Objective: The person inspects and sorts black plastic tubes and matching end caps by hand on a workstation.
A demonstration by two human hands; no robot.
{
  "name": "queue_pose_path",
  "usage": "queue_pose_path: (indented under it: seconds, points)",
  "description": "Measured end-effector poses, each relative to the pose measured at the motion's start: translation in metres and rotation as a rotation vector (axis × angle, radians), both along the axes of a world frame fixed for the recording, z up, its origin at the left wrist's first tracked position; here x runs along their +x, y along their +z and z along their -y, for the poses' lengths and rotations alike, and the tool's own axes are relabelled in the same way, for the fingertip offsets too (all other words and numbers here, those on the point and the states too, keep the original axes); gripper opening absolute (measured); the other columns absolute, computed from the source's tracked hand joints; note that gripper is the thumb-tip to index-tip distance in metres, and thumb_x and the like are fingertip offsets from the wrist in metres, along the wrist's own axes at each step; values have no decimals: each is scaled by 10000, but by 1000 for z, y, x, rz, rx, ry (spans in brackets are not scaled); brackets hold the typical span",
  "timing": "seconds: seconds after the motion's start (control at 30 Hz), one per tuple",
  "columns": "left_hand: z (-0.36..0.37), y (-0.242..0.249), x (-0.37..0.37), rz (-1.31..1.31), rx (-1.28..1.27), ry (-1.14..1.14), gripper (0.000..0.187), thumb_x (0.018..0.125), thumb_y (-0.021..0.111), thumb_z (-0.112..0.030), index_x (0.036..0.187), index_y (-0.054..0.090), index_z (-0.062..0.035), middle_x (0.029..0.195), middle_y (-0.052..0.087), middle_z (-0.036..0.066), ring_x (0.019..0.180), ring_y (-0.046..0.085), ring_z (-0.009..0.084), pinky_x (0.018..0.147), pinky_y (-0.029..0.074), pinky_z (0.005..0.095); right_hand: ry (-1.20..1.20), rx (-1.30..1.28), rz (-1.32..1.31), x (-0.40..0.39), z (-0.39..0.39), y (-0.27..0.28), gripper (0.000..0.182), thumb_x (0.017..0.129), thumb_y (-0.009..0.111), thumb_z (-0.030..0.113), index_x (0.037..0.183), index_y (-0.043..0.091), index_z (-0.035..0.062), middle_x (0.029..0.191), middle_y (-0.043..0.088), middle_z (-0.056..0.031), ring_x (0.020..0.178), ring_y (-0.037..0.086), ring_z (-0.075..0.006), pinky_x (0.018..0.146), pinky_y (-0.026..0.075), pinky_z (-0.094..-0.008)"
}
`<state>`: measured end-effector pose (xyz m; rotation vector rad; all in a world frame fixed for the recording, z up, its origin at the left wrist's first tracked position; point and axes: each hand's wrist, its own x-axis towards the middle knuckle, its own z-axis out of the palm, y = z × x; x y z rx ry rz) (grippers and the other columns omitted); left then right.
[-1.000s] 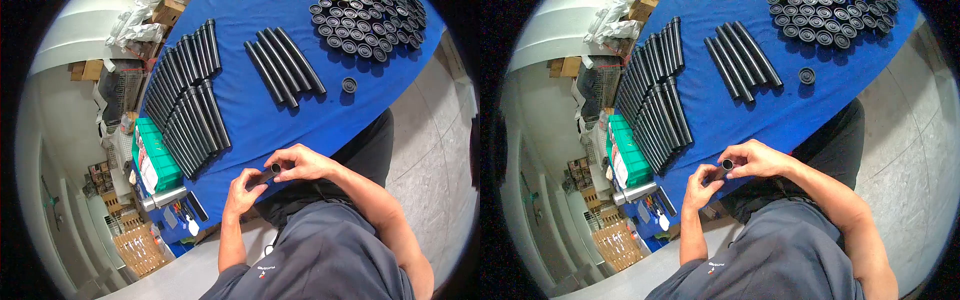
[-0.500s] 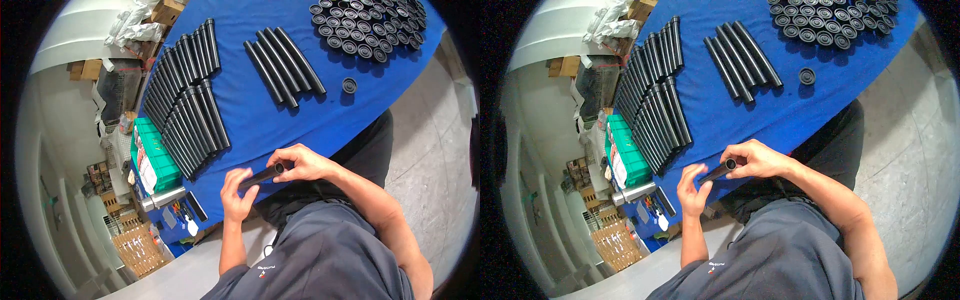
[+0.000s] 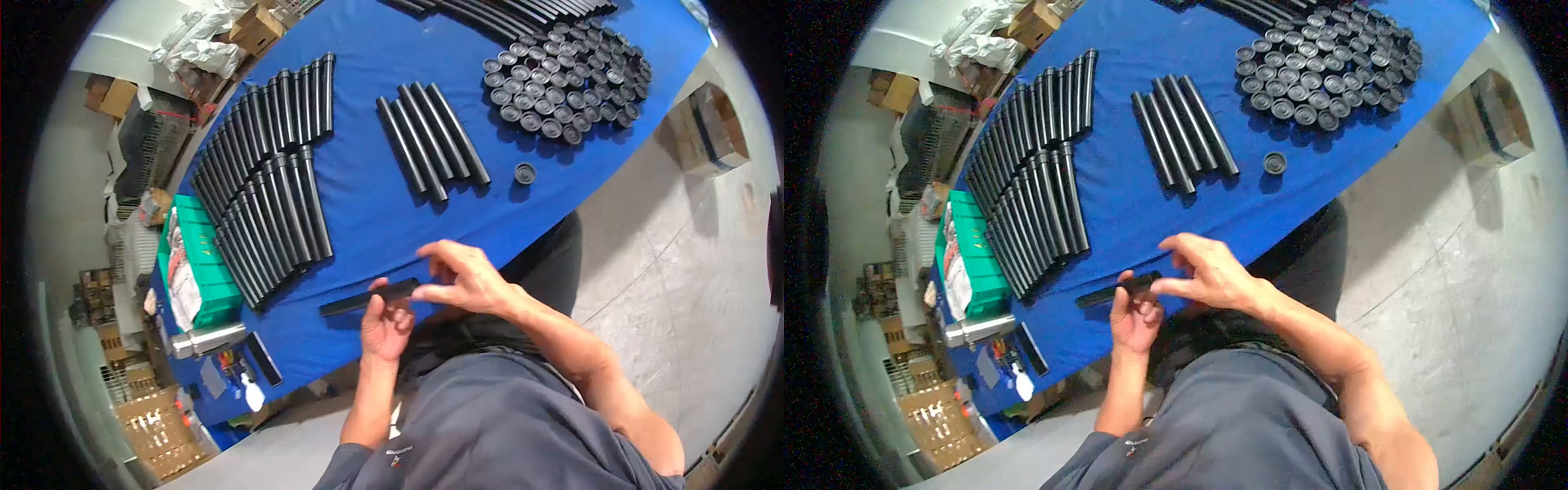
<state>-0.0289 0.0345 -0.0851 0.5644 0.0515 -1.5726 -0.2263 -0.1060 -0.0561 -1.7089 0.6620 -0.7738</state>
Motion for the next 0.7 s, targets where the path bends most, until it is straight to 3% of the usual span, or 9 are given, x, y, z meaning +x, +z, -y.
queue_pose_path:
  seconds: [0.1,0.13,0.17,0.27,0.37,0.5,0.63,0.67,0.7]
  points:
    - [4,-7,16,152,-72,47,411,929,739,-187,1314,606,-135,1244,693,92,1051,684,252,814,609,420,-324,-424,-232,-40,28,24,490,841,810,266,1217,620,16,1007,658,-168,848,657,-341,737,551,-423]
    - [9,-8,19,146,-128,62,399,922,739,-142,1297,610,-105,1265,675,128,1217,636,331,966,592,492,-411,-559,-330,-49,42,28,488,837,797,234,1242,614,31,1090,639,-173,918,642,-343,776,545,-426]
    - [14,-9,19,209,-154,64,397,924,736,-138,1299,610,-105,1285,663,153,1224,632,342,996,573,499,-496,-695,-423,-58,56,31,492,834,784,201,1266,607,45,1173,620,-179,989,627,-344,814,540,-430]
    - [27,-5,23,331,-218,74,348,934,712,-92,1270,620,-85,1351,606,244,1258,603,396,1086,511,531,-444,-768,-827,-78,83,25,532,849,737,158,1351,571,92,1350,523,-193,1164,539,-368,956,487,-451]
    - [27,-12,28,289,-229,61,328,928,712,-67,1243,622,-79,1344,606,258,1257,602,403,1070,528,516,-299,-788,-984,-87,100,5,517,846,705,108,1344,563,99,1248,577,-175,1100,573,-346,917,500,-448]
    - [21,-15,27,281,-214,100,323,900,727,-25,1202,622,-71,1326,615,261,1243,611,404,1057,544,497,-294,-680,-897,-87,96,9,418,822,704,29,1223,594,62,1083,580,-171,1044,579,-364,870,515,-435]
    - [23,-11,24,271,-189,154,353,860,752,23,1173,622,-74,1290,640,243,1231,620,395,1042,560,481,-117,-371,-505,-49,60,30,482,751,783,-25,1206,634,32,1084,628,-163,1006,645,-344,848,539,-400]
    - [25,-11,25,260,-189,158,360,856,754,31,1173,622,-75,1286,643,239,1229,621,393,1042,560,481,-46,-249,-422,-37,51,26,487,744,809,6,1205,653,31,1066,648,-164,982,670,-308,854,545,-375]
    - [26,-12,24,248,-191,156,367,851,755,39,1173,622,-76,1282,647,235,1228,623,392,1042,560,480,22,-125,-376,-25,42,24,480,756,812,6,1208,652,27,1046,656,-109,964,660,-224,854,541,-349]
